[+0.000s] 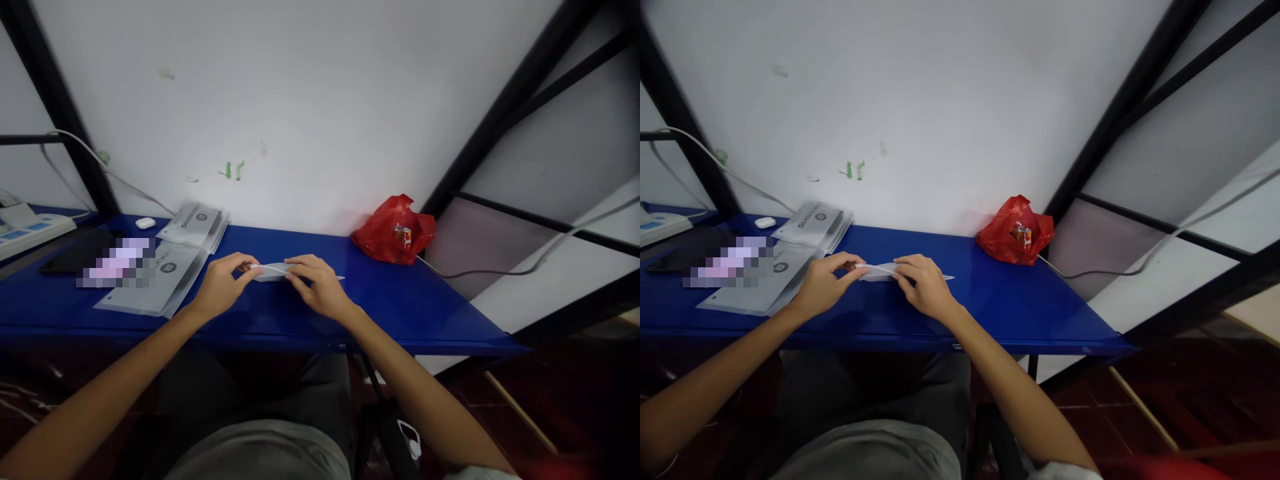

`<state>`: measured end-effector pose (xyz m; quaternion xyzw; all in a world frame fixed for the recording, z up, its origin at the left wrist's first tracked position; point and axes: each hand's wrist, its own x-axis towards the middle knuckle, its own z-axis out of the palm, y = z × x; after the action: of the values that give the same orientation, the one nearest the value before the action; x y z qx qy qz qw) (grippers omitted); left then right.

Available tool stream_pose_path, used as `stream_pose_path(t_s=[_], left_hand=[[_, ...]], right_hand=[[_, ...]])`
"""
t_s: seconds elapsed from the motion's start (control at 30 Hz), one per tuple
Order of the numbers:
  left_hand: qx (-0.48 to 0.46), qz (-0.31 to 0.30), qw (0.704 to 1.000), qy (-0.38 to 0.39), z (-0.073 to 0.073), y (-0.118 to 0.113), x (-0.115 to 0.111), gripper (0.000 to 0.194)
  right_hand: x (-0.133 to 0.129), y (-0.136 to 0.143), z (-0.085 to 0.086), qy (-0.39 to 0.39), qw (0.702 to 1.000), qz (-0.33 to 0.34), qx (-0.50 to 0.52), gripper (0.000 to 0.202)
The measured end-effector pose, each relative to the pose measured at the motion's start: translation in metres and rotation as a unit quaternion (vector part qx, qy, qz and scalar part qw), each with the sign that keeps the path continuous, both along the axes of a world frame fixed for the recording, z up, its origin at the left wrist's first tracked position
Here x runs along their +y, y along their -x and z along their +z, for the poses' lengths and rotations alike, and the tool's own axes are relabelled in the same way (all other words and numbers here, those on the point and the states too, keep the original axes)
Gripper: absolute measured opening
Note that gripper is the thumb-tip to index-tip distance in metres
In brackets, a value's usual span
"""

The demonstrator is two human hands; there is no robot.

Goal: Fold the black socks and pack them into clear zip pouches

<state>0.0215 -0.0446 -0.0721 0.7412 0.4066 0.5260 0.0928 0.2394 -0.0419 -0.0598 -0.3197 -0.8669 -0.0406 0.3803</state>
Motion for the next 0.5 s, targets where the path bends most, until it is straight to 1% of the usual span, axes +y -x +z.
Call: stream_pose_path(t_s=[0.07, 0.13, 0.2, 0.33, 0.43, 0.5], left_hand=[[-0.049, 0.001, 0.999, 0.018, -0.0023, -0.0006, 0.0018, 0.014], [-0.055, -0.003, 0.998, 0.016, -0.0019, -0.0003, 0.0017, 0.013], [-0.022, -0.014, 1.000, -0.014, -0.0001, 0.0009, -0.0007, 0.011], [0.050, -0.036, 0.993, -0.099, 0.0015, 0.0030, -0.0064, 0.016], [0.055, -0.029, 0.987, -0.145, -0.0005, 0.0027, -0.0069, 0.015], [0.052, -0.019, 0.986, -0.159, -0.0015, 0.0020, -0.0060, 0.015]], right_hand=[[0.0012, 0.0000, 0.0004, 0.009, 1.000, 0.005, 0.014, 0.014], [0.0017, 0.0001, 0.0018, 0.015, 1.000, 0.010, 0.025, 0.013], [0.0015, -0.0004, 0.0027, 0.022, 0.999, 0.012, 0.032, 0.013], [0.0004, -0.0032, 0.0007, 0.035, 0.999, 0.002, 0.026, 0.012], [0.0001, -0.0059, -0.0010, 0.042, 0.999, -0.004, 0.015, 0.011], [0.0000, -0.0067, -0.0001, 0.046, 0.999, -0.006, 0.005, 0.011]])
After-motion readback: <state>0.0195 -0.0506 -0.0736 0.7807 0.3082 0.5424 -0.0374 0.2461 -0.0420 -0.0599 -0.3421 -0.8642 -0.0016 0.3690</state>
